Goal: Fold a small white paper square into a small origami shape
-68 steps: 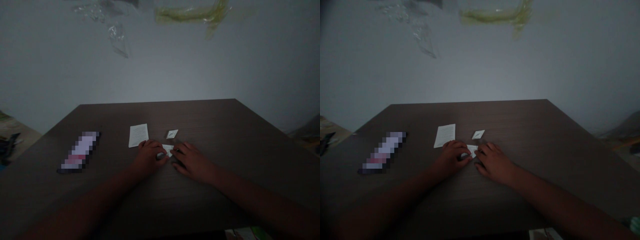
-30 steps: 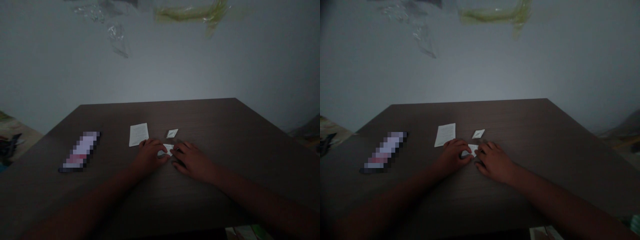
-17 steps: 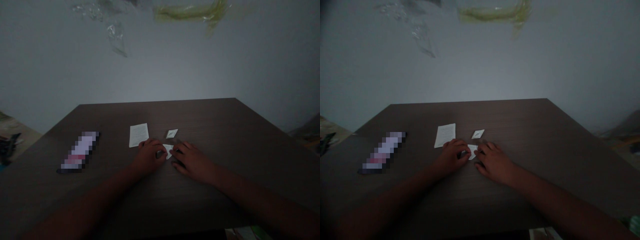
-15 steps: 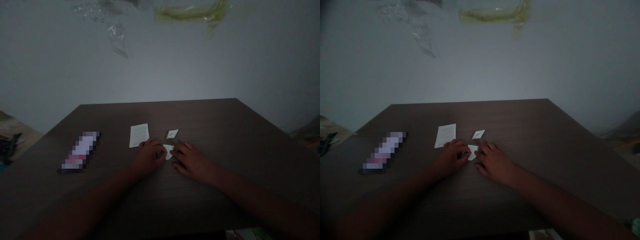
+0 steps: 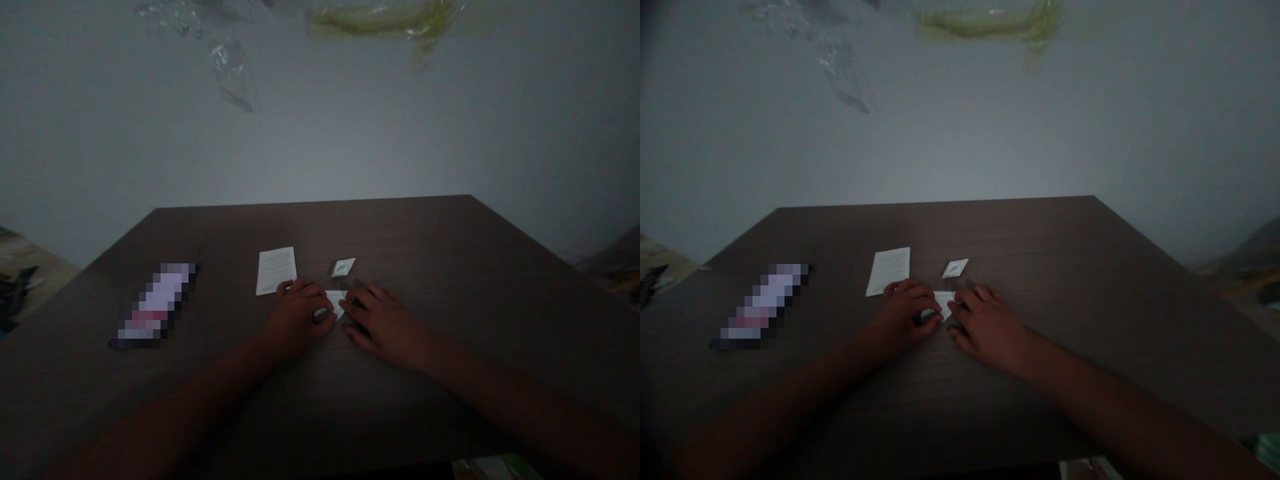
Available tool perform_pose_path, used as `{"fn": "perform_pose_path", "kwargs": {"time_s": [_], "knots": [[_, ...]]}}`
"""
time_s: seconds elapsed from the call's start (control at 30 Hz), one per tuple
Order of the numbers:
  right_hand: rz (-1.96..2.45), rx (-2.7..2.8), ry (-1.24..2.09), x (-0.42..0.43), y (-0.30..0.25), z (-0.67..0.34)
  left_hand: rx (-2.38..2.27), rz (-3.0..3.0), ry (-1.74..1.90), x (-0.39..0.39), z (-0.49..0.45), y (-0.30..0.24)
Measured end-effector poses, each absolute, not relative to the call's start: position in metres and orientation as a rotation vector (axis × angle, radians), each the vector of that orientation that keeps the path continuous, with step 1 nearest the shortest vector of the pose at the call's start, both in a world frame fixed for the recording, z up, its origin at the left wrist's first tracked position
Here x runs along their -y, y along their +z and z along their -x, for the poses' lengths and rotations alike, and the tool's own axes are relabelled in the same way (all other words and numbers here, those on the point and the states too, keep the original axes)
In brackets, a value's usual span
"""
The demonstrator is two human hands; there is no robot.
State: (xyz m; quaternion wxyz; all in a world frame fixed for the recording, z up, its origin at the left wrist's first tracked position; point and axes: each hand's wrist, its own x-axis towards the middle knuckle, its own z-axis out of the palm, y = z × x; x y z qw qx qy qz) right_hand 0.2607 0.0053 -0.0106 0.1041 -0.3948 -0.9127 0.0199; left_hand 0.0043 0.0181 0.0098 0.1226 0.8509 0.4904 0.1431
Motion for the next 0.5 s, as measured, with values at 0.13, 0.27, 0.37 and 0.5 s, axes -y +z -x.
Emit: {"fn": "perform_pose_path", "kwargs": {"time_s": [0.13, 0.27, 0.37, 0.5], "knots": [[1.192, 2.704, 0.069, -0.0046, -0.0082, -0.26, -1.404, -2.499, 0.448, -0.0186, -0.0032, 0.0074], [1.193, 2.701, 0.049, -0.0037, -0.0058, -0.2596, -1.394, -2.481, 0.477, -0.0199, -0.002, 0.0045], [1.202, 2.697, 0.052, -0.0029, -0.0057, -0.2583, -1.415, -2.456, 0.44, -0.0203, -0.0032, 0.0059], [1.213, 2.679, 0.045, -0.0024, -0.0062, -0.2567, -1.434, -2.439, 0.393, -0.0207, -0.0061, 0.0094]]}}
